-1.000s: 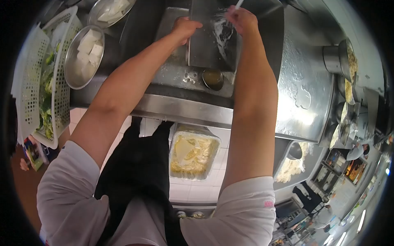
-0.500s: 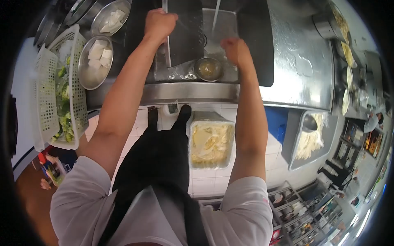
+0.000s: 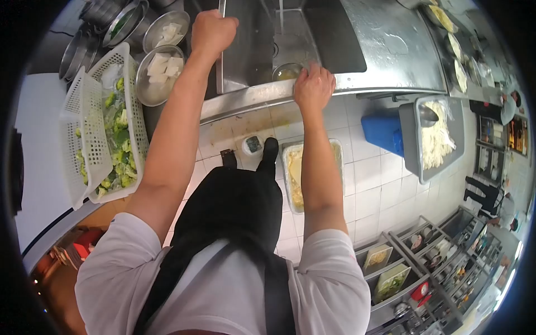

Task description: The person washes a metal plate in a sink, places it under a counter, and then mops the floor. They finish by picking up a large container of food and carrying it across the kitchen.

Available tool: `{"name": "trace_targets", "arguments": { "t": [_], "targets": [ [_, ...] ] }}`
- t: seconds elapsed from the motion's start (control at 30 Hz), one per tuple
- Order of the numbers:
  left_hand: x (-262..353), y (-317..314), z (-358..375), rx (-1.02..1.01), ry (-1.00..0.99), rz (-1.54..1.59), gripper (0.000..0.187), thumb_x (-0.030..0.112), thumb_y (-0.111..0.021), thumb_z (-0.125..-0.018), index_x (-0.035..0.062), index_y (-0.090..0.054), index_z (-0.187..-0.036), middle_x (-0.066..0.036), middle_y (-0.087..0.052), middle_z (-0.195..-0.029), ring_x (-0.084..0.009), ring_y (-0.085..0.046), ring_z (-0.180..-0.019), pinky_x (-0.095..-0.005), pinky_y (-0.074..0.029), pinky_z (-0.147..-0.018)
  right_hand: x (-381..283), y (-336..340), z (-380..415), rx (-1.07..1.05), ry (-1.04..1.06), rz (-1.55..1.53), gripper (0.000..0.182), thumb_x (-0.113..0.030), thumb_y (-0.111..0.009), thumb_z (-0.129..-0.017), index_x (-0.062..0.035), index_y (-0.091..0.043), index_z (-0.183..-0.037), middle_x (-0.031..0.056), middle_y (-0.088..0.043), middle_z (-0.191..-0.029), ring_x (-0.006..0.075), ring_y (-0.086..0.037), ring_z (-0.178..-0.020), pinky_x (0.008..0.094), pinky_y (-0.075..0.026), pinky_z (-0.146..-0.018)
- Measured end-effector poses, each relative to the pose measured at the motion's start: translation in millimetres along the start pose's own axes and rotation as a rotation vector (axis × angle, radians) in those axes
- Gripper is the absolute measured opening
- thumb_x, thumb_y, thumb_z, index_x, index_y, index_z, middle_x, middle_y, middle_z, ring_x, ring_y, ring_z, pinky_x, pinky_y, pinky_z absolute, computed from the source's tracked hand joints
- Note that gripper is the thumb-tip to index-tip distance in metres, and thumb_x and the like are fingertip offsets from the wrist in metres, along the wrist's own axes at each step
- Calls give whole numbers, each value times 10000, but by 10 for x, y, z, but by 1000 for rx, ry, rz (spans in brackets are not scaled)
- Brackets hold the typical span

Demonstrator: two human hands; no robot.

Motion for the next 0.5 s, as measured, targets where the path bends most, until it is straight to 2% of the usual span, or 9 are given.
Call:
{"name": "trace_targets", "arguments": {
  "t": [0.1,0.2,0.3,0.4,0.5],
  "targets": [
    [196,210,175,7,-109,36,272,129,-556,-746,-58,-670,-907,-311,-648,-895,-447,-640,-885,-482,-500,-776,45,-43,39,-18,5,49,234,-209,-608,-813,-73,-639,-1001,158,-646,-894,353,-584,-915,464,-415,-874],
    [249,317,275,147,-216,72,219,109,-546,-709,-70,-657,-770,-315,-624,-770,-475,-624,-768,-493,-504,-698,20,-37,28,-16,-1,83,245,-221,-592,-822,-71,-641,-1010,156,-659,-909,349,-589,-930,459,-412,-892],
    [229,440,440,120,-309,57,213,107,-543,-716,-69,-656,-761,-316,-627,-781,-471,-627,-771,-496,-502,-694,80,-112,41,20,8,109,251,-235,-574,-837,-72,-645,-1014,146,-668,-911,339,-594,-946,452,-405,-916],
    [314,553,601,192,-351,88,201,105,-546,-718,-66,-651,-731,-314,-622,-754,-469,-625,-761,-499,-500,-690,118,-132,26,-48,16,168,270,-252,-561,-848,-81,-651,-1037,131,-677,-921,324,-596,-981,444,-396,-938],
    [453,770,674,139,-342,137,188,107,-557,-717,-60,-642,-727,-298,-624,-743,-463,-623,-750,-494,-503,-684,61,-89,6,-101,-30,191,288,-264,-562,-851,-92,-654,-1064,128,-682,-931,311,-598,-999,439,-392,-946]
  ]
}}
Point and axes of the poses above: each hand's wrist, its own z-axis away from the middle knuckle, its own y-axis out of the back of the hand, x = y × z, the point moved 2 cm from there along -z, towards the middle knuckle
